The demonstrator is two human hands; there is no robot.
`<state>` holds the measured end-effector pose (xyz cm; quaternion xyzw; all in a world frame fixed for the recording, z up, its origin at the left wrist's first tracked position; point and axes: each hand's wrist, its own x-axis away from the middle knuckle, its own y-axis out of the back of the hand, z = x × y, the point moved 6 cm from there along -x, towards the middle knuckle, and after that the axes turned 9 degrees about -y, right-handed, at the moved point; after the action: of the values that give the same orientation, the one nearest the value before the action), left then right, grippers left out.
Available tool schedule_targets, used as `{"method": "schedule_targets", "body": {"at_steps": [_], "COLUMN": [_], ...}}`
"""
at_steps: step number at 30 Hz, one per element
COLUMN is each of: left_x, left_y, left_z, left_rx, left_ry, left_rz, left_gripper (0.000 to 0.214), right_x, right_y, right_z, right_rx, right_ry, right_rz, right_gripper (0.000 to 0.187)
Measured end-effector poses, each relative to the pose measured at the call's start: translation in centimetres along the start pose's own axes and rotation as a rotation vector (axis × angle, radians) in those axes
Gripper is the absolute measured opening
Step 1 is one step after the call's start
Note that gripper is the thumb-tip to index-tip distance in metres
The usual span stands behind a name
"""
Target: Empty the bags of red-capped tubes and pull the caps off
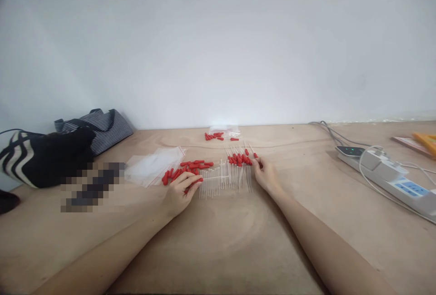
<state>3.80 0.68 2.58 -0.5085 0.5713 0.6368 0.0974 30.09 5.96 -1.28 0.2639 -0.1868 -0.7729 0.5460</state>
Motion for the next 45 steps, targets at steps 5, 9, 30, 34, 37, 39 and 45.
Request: {"method": "schedule_targets", "body": {"at_steps": [5, 9, 30, 34, 37, 39, 45], "left_x": [-0.6, -1.1, -1.2, -0.7, 0.2, 0.9, 1.6], "left_y": [-0.3, -0.3, 6.2, 6.0, 5.8, 5.9, 5.6], "left_z": [-0.6, -1.4, 3.8, 6.9, 8.9, 10.0, 10.9], "left_rx": [-0.192, -0.216, -0.348, -0.237, -0.239, -0.262, -0.288], "left_ry": [-0.051, -0.079, 0.235, 0.402, 0.58, 0.662, 0.701], "left_rz": [0.027, -0.023, -0.233, -0.144, -0.063, -0.029, 0.027], "left_gripper": [0.014, 0.012, 0.019, 0.02, 0.021, 0.023, 0.023], "right_x": [3.8, 7.1, 2.8, 1.6, 1.6, 1.6, 1.3], "right_y": [-0.7, -3.0, 1.0, 0.0, -1.6, -2.7, -4.5], "right_z": [6.0, 8.8, 6.3, 5.4, 5.1, 5.3, 6.4], "right_rx": [0.165, 0.315, 0.235, 0.304, 0.377, 0.443, 0.592], "right_ry": [0.54, 0.827, 0.512, 0.203, 0.028, -0.027, -0.068], "right_rz": [-0.058, -0.053, -0.118, -0.035, 0.066, 0.118, 0.142], "right_gripper": [0.025, 0.021, 0.025, 0.025, 0.023, 0.021, 0.025]}}
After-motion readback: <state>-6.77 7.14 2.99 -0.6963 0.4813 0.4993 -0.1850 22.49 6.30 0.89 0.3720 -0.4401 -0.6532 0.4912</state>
